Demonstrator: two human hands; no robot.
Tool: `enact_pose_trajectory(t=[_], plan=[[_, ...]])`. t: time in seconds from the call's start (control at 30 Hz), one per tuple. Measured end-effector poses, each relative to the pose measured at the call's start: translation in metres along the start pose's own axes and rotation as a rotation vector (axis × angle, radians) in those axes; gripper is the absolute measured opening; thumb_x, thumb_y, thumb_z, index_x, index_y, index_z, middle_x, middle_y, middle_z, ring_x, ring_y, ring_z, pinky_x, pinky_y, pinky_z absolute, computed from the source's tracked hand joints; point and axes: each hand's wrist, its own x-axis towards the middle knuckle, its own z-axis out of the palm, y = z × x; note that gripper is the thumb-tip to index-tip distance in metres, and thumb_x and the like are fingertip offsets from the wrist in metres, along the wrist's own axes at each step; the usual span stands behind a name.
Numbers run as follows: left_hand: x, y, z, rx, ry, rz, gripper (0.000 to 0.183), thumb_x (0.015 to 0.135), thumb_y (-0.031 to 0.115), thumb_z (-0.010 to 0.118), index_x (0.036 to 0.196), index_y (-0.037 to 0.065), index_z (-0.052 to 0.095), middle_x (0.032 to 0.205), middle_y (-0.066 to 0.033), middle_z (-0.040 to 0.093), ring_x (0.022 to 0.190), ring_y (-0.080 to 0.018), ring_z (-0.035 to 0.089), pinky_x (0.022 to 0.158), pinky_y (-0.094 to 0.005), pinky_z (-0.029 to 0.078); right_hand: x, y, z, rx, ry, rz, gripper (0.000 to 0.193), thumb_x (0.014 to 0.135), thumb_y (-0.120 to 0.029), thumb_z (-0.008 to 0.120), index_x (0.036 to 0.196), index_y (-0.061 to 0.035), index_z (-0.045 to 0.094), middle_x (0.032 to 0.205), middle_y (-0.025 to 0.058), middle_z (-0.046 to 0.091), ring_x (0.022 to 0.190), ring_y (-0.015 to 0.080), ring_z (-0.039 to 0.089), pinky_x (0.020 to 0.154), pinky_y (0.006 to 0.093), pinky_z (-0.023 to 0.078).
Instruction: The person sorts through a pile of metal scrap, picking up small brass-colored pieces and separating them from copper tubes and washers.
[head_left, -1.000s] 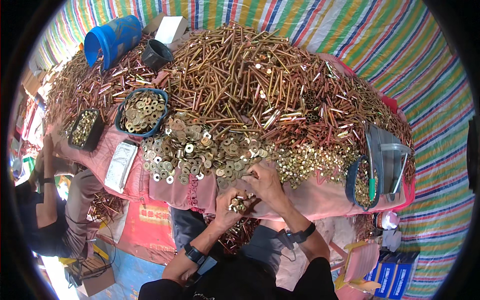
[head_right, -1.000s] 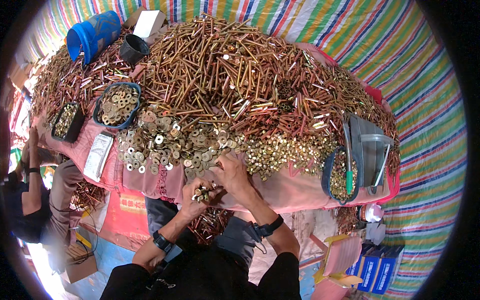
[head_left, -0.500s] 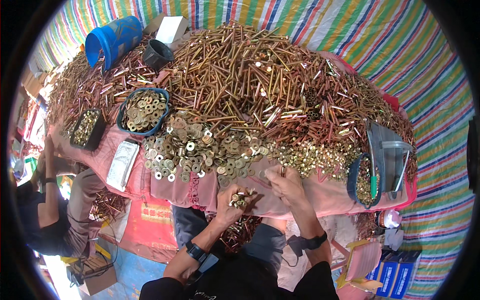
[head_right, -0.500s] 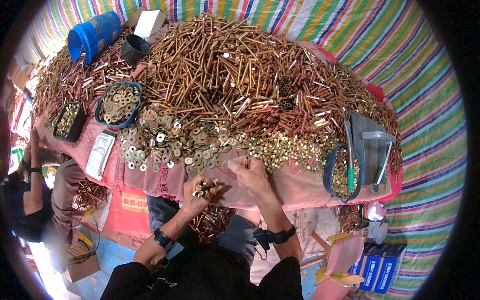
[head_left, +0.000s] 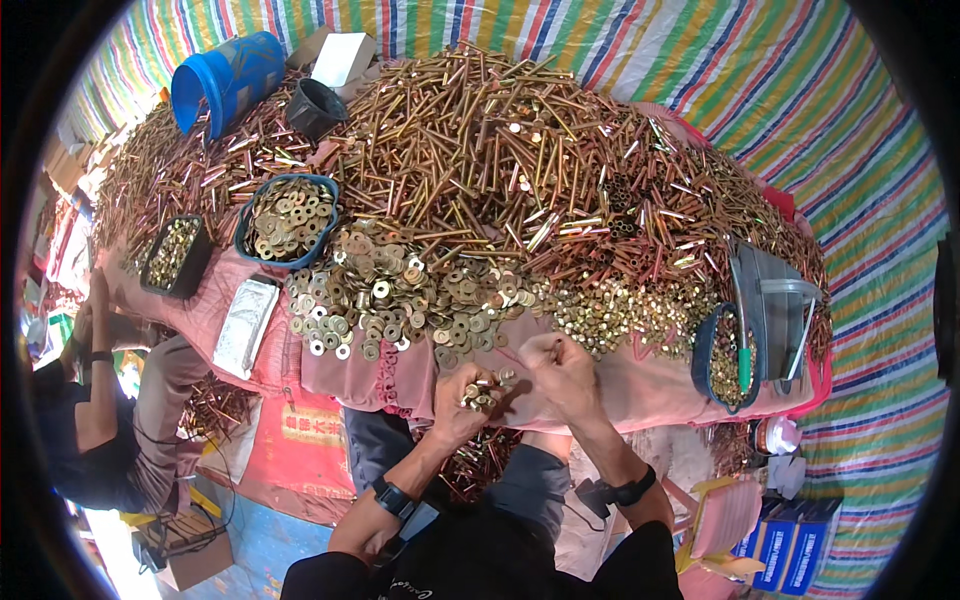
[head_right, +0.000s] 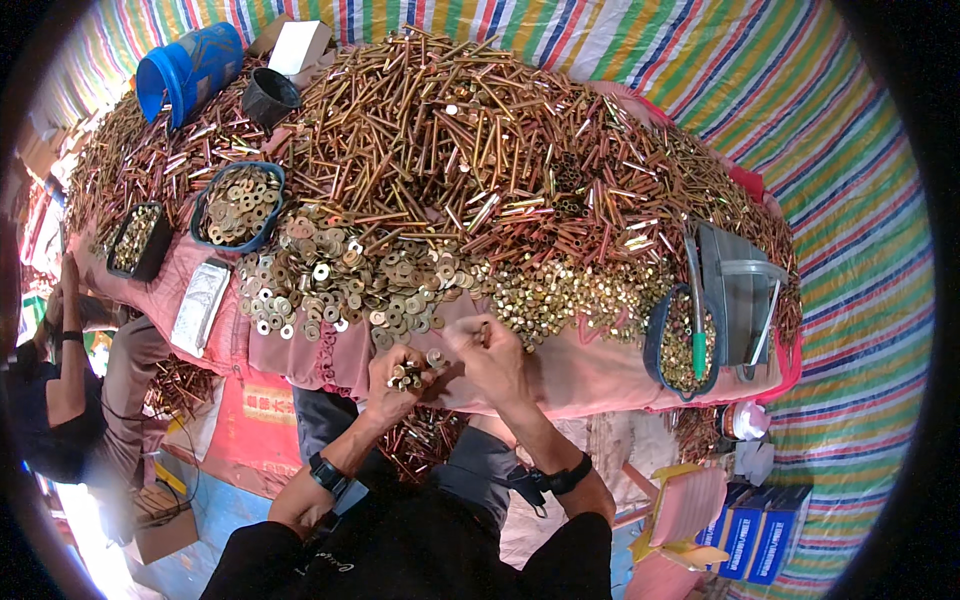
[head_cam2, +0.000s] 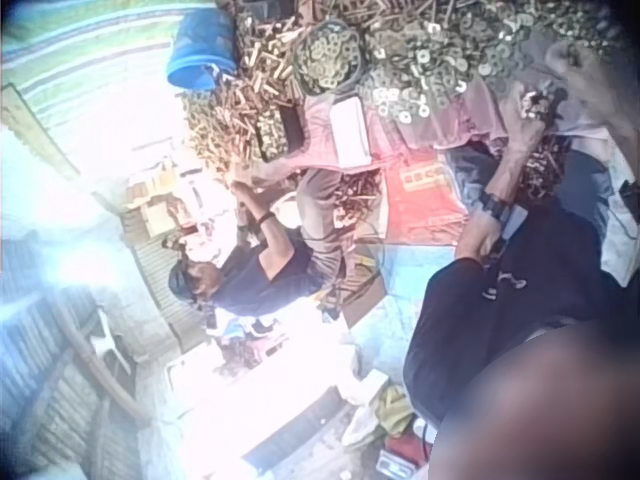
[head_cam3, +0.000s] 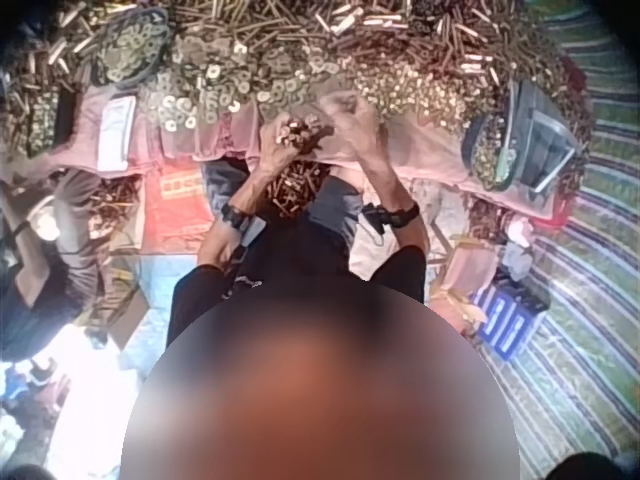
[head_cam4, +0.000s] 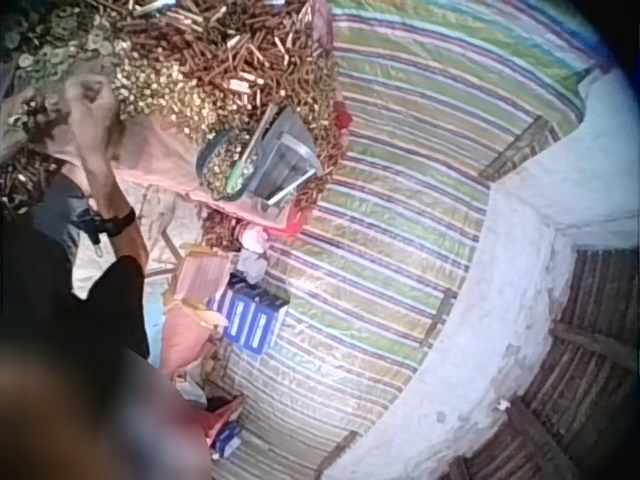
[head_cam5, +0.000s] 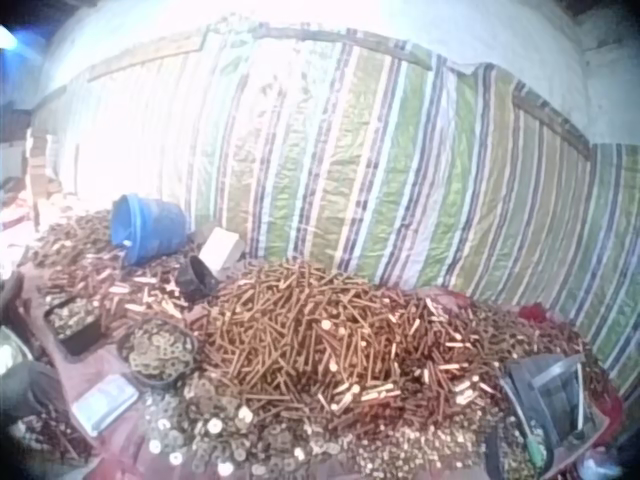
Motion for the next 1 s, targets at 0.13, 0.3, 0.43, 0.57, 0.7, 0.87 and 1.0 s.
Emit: enact_pose_trajectory(t=[0.13, 0.3, 0.43, 0.57, 0.7, 0.87, 1.0], plan=[[-0.001, -0.002, 0.001, 0.099, 0.010, -0.031, 0.022, 0.093, 0.007, 0.081, 0.093, 0.003, 0.060, 0.092, -0.0037, 0.070, 0.080, -0.0098, 0.063, 0.072, -0.0271, 0.052, 0.010, -0.003, 0.004, 0.371, 0.065, -0.089, 0.029, 0.115, -0.030, 0.053, 0.123, -0.0028, 0.061, 0.100, 0.0042, 0.061, 0.066, 0.0101, 0.049, 0.061, 0.0296, 0.043], [0.001, 0.000, -0.001, 0.116, 0.008, -0.018, 0.020, 0.090, 0.004, 0.080, 0.093, 0.003, 0.060, 0.087, -0.0046, 0.070, 0.078, -0.0099, 0.062, 0.069, -0.0284, 0.052, 0.018, 0.007, 0.032, 0.476, 0.012, -0.151, 0.034, 0.117, -0.033, 0.047, 0.125, -0.0025, 0.059, 0.104, 0.0065, 0.063, 0.077, 0.0126, 0.059, 0.070, 0.0322, 0.051], [0.000, 0.000, -0.004, 0.027, -0.025, -0.056, 0.021, 0.089, 0.004, 0.081, 0.093, 0.003, 0.060, 0.088, -0.0031, 0.070, 0.079, -0.0083, 0.061, 0.070, -0.0263, 0.051, 0.021, 0.014, 0.040, 0.262, 0.014, -0.245, 0.038, 0.117, -0.035, 0.045, 0.128, -0.0005, 0.058, 0.107, 0.0085, 0.065, 0.085, 0.0158, 0.065, 0.080, 0.0352, 0.058], [0.001, -0.004, 0.000, 0.075, 0.022, -0.003, 0.021, 0.085, 0.005, 0.080, 0.092, 0.005, 0.060, 0.077, -0.0073, 0.067, 0.067, -0.0138, 0.059, 0.063, -0.0331, 0.049, 0.020, 0.014, 0.044, 0.323, -0.003, -0.249, 0.038, 0.117, -0.034, 0.045, 0.130, -0.0003, 0.057, 0.108, 0.0098, 0.066, 0.090, 0.0169, 0.067, 0.082, 0.0354, 0.058], [0.001, -0.005, -0.001, 0.123, 0.021, -0.003, 0.021, 0.084, 0.005, 0.080, 0.093, 0.005, 0.061, 0.076, -0.0071, 0.066, 0.066, -0.0158, 0.060, 0.063, -0.0329, 0.049, 0.015, 0.012, 0.046, 0.046, -0.002, -0.290, 0.038, 0.116, -0.035, 0.050, 0.129, -0.0005, 0.058, 0.111, 0.0115, 0.066, 0.096, 0.0185, 0.070, 0.086, 0.0351, 0.057], [0.004, 0.001, -0.004, 0.070, -0.016, 0.045, 0.026, 0.079, 0.008, 0.079, 0.098, 0.004, 0.063, 0.084, -0.0088, 0.068, 0.074, -0.0190, 0.064, 0.070, -0.0349, 0.051, 0.013, 0.017, 0.038, -0.311, -0.024, -0.521, 0.037, 0.112, -0.035, 0.059, 0.120, 0.0008, 0.065, 0.114, 0.0141, 0.067, 0.097, 0.0224, 0.070, 0.089, 0.0367, 0.055], [0.008, 0.008, -0.001, 0.100, -0.002, 0.110, 0.032, 0.075, 0.011, 0.078, 0.102, 0.003, 0.063, 0.092, -0.0099, 0.069, 0.082, -0.0214, 0.065, 0.077, -0.0373, 0.051, 0.008, 0.020, 0.032, -0.550, 0.012, -0.620, 0.033, 0.108, -0.030, 0.065, 0.119, 0.0010, 0.068, 0.113, 0.0150, 0.066, 0.094, 0.0245, 0.069, 0.086, 0.0366, 0.055]])
